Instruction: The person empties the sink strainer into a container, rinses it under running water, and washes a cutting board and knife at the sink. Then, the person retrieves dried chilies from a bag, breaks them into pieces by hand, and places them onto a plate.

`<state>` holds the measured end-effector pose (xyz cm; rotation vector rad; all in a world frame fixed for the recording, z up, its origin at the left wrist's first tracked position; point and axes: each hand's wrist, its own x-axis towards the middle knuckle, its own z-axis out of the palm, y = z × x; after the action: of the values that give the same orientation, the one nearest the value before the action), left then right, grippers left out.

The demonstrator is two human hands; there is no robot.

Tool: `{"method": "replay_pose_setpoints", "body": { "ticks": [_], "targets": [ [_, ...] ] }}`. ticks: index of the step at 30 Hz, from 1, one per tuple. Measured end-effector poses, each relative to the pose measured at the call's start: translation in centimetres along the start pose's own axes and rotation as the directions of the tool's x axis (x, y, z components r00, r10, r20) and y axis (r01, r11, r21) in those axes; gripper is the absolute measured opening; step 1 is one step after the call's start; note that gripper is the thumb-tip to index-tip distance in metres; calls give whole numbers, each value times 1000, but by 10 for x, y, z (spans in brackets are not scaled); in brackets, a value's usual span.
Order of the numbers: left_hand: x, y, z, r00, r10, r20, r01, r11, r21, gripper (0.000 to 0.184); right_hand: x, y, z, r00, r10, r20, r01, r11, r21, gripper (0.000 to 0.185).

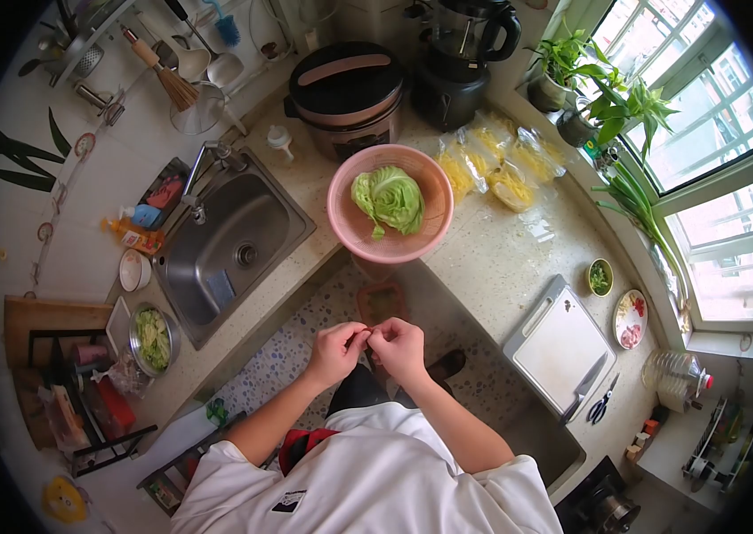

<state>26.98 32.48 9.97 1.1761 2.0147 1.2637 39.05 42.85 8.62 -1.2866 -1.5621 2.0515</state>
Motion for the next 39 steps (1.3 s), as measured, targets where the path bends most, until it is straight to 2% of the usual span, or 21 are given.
{"method": "replay_pose_setpoints", "body": {
  "ticks": [2,5,8,9,10,11,12,15,19,21,24,27,28,30,31,33,36,39],
  "targets": [
    [-4,-4,5,999,-42,-21,42,999,-26,9,-1,4,6,990,141,-23,-133,968,214,10],
    [-8,-9,6,998,-35,-49,33,998,-47,8,0,12,10,985,172,16,-166,917,364,8],
    [-10,-14,2,1000,-2,-17,2,1000,12,8,3,20,8,986,157,60,-167,956,241,9],
    [-8,-17,-1,1000,21,14,-21,999,37,8,6,18,1,993,15,116,-18,1000,25,10],
    [-8,-22,-5,998,41,47,-44,997,62,8,10,17,-11,974,-109,201,146,972,-181,11],
    [-8,-25,-9,995,59,81,-66,994,87,8,13,7,-14,929,-207,307,315,878,-361,12],
    [-8,-24,-12,993,56,104,-66,993,98,9,9,-5,-17,917,-208,341,346,842,-415,12],
    [-8,-20,-16,984,35,172,-55,992,114,10,12,-4,-15,803,-409,434,592,630,-502,11],
    [-6,-23,-19,974,-10,225,-15,994,108,11,11,-4,-13,782,-414,466,622,560,-547,11],
    [-8,-22,-16,979,0,204,-20,995,93,11,9,-1,-12,787,-413,458,617,524,-587,12],
    [-8,-14,-9,994,43,97,-48,998,51,11,2,-2,-5,830,-490,267,557,696,-454,11],
    [-7,-10,-7,999,50,15,-49,998,-27,9,2,12,4,970,-223,97,240,940,-243,12],
    [-7,-10,-6,999,42,4,-41,998,-56,9,3,11,4,995,-96,33,99,989,-106,11],
    [-8,-11,-6,1000,-6,20,9,990,-143,12,8,8,3,982,183,-37,-173,966,193,10],
    [-10,-12,-7,998,-44,49,53,978,-199,14,17,18,-8,976,218,-11,-196,898,394,8],
    [-10,-21,-10,985,-139,106,166,933,-318,18,21,26,-23,968,235,92,-252,926,281,10],
    [-6,-33,-13,930,-299,213,366,800,-475,22,19,46,-27,979,171,110,-162,983,-88,13],
    [-4,-40,-11,898,-357,257,440,734,-518,22,24,59,-27,994,94,61,-57,894,-445,15]
  ]
}}
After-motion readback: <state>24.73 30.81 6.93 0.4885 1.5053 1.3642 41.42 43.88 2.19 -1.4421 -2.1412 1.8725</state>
